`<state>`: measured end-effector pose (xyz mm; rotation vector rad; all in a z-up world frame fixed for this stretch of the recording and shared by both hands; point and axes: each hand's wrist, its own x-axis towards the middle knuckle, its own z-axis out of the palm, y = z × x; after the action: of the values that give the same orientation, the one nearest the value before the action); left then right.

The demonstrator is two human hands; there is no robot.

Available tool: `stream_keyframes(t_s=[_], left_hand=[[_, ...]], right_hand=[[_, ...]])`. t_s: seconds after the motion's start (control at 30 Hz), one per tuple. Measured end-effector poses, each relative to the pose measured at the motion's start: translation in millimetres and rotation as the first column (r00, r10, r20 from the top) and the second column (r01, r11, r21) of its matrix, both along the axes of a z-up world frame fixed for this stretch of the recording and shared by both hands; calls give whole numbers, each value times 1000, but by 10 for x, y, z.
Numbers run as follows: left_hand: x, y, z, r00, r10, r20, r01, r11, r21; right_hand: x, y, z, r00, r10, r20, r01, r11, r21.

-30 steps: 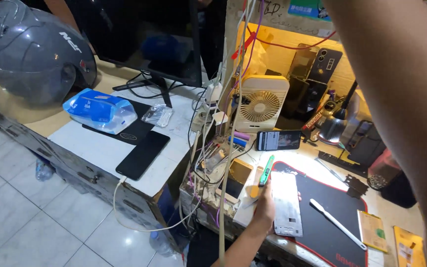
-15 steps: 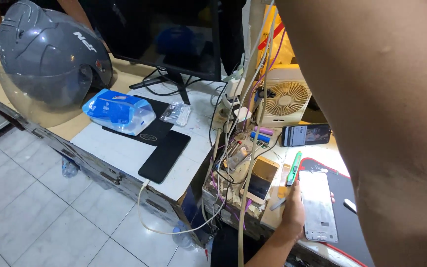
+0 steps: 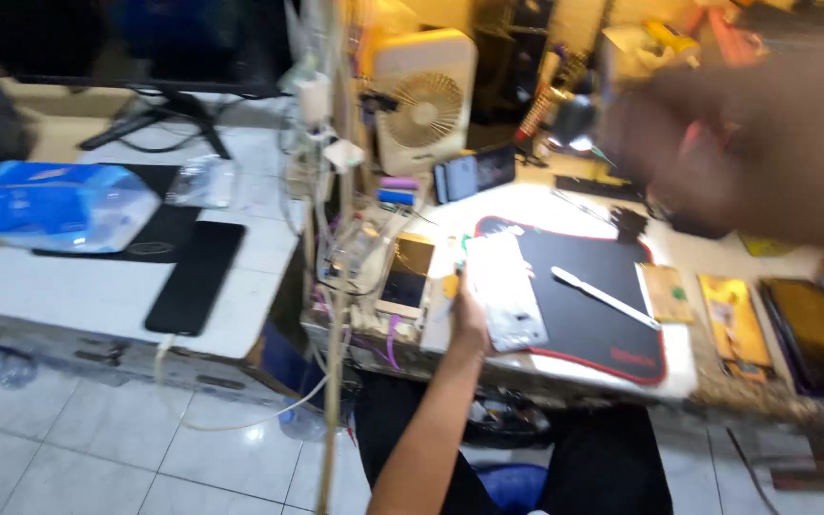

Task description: Cleaning the frame of a mobile phone using a brush and a cotton swab to remove debris or adhesive.

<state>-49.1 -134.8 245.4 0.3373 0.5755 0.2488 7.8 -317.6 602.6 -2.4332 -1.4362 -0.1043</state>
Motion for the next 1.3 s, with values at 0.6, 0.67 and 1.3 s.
stream_keyframes(t_s=[0.6, 0.67, 1.3], left_hand=[[99, 8, 116, 965, 12, 262, -16, 1000, 13], [137, -33, 175, 948, 56, 314, -115, 978, 173], [-137, -744, 947, 902, 330, 280, -430, 615, 661]], right_hand=[[278, -455, -3166, 947, -127, -296, 226, 917, 330], [121, -451, -2986, 851, -135, -508, 334, 885, 325], [-446, -220, -3229, 816, -338, -470, 521, 782, 343]])
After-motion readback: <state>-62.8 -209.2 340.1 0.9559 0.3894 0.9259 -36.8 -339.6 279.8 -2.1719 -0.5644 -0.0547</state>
